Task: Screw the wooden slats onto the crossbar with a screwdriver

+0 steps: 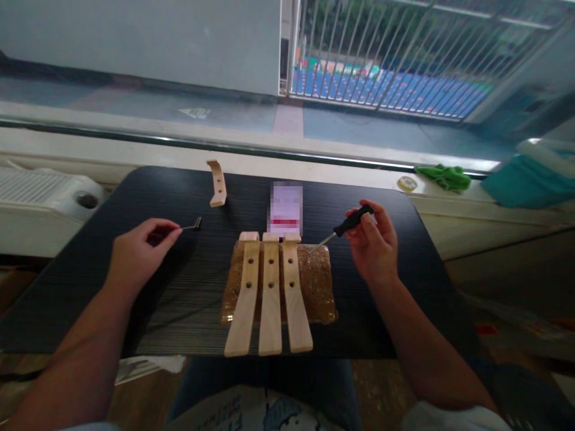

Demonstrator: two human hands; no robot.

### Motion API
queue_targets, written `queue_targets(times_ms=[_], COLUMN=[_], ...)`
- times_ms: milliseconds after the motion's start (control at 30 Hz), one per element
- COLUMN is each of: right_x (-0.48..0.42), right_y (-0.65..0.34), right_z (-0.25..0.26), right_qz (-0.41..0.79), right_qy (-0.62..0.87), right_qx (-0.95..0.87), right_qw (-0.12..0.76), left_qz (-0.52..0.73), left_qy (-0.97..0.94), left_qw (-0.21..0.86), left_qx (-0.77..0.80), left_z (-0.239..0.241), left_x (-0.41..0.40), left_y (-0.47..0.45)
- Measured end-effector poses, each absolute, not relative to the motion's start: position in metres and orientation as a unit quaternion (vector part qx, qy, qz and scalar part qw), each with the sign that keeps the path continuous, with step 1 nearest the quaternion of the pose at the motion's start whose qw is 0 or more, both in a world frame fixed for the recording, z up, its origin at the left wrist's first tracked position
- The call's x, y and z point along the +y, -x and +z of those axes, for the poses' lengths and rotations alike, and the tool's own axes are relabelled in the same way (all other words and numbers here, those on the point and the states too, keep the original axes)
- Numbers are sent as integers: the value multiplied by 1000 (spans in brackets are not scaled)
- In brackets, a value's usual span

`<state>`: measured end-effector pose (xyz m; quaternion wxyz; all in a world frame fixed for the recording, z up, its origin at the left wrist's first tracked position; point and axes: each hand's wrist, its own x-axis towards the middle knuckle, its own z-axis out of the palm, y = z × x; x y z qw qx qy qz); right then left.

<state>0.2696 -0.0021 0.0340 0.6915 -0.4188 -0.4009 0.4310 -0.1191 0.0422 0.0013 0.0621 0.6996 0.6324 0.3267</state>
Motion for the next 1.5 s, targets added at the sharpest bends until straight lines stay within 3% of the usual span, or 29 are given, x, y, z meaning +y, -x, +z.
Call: queue_targets(times_ms=[767,1233,1500], right_x=[-2,-1,0], right_y=[-268,-270,-269], right_z=[33,30,33], right_qz=[428,425,435], right_qy=[426,414,416], right_qx=[-407,-415,-397], right_qw=[685,690,693], left_qz=[450,471,376], left_qy=[-662,-745,-869], left_qw=[109,307,247], left_qx=[589,360,205], left_z=[19,54,61], left_x=[28,-25,-8], left_y=[101,19,-16])
